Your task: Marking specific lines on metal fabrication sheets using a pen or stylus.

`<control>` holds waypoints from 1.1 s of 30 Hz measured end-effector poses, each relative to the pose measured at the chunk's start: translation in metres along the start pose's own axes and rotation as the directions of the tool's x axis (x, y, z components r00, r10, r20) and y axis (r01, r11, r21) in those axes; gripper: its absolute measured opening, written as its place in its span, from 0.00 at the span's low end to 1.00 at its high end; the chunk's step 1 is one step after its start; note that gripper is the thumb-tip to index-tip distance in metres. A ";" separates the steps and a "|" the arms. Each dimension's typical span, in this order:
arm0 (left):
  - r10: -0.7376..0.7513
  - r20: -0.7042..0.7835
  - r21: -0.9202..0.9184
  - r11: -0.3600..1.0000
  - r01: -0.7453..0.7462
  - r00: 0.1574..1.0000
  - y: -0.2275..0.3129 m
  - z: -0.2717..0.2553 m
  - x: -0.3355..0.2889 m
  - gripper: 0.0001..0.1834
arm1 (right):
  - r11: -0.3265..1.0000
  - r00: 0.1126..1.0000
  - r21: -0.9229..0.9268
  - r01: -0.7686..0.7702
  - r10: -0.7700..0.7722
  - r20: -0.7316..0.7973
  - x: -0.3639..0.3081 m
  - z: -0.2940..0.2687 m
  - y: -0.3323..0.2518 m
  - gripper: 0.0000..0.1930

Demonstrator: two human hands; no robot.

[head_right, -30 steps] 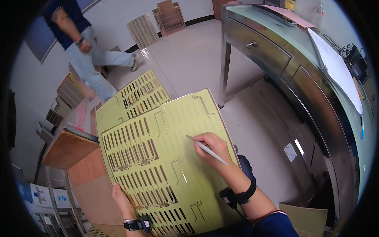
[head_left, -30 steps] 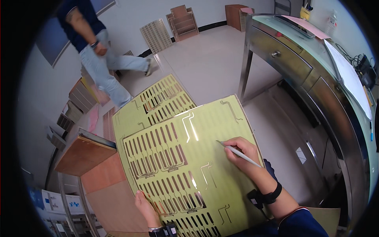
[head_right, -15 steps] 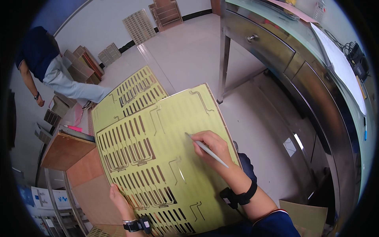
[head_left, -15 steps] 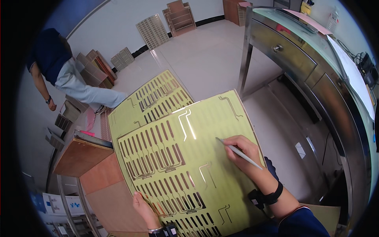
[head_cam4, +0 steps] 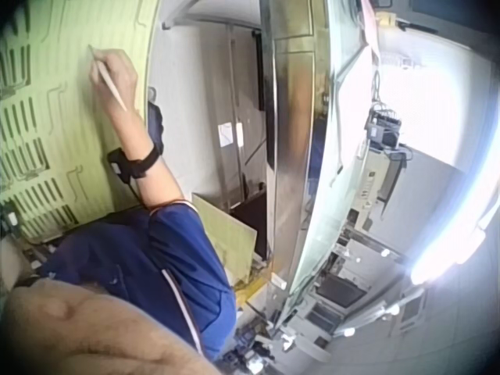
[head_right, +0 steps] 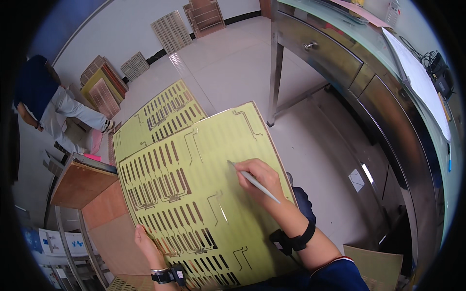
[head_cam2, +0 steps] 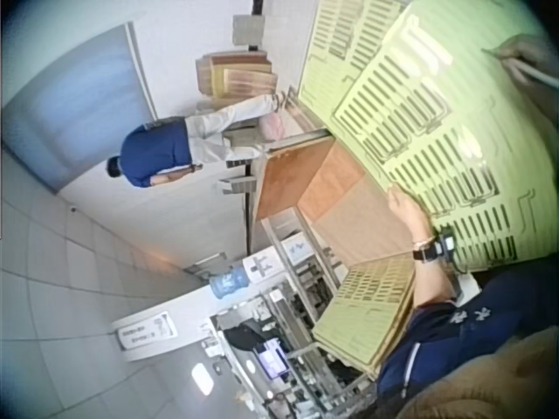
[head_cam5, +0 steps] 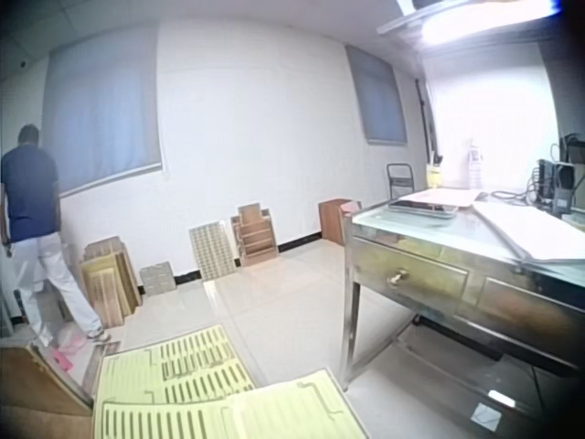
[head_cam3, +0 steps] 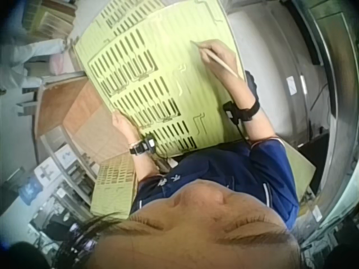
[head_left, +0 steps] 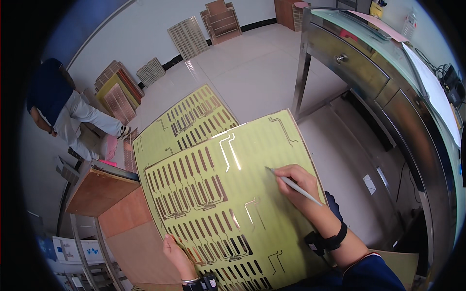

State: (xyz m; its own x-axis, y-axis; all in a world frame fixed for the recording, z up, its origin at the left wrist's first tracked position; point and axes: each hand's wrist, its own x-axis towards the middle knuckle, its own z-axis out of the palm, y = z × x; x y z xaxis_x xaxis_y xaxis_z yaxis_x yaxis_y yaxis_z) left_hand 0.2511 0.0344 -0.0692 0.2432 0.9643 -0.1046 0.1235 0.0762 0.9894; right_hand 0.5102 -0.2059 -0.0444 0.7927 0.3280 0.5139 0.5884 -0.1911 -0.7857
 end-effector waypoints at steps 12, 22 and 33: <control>-0.011 -0.012 0.035 0.999 0.011 1.000 0.006 0.001 -0.003 0.18 | 0.998 0.997 0.003 -0.067 0.067 0.031 0.004 -0.003 -0.010 0.07; 0.016 -0.018 0.090 0.996 -0.014 1.000 0.003 0.003 -0.003 0.18 | 0.996 0.953 0.094 -0.005 -0.024 0.301 -0.011 0.004 -0.018 0.08; 0.022 -0.027 0.074 0.997 -0.020 0.999 -0.012 -0.002 0.002 0.18 | 0.998 0.960 0.057 0.037 -0.052 0.275 -0.007 0.012 -0.017 0.08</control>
State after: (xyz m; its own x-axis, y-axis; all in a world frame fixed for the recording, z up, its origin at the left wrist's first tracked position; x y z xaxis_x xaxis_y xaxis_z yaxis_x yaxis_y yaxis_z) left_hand 0.2485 0.0360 -0.0808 0.2201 0.9722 -0.0797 0.1892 0.0376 0.9812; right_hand 0.4929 -0.1939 -0.0391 0.6867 0.5794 0.4390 0.6076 -0.1260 -0.7842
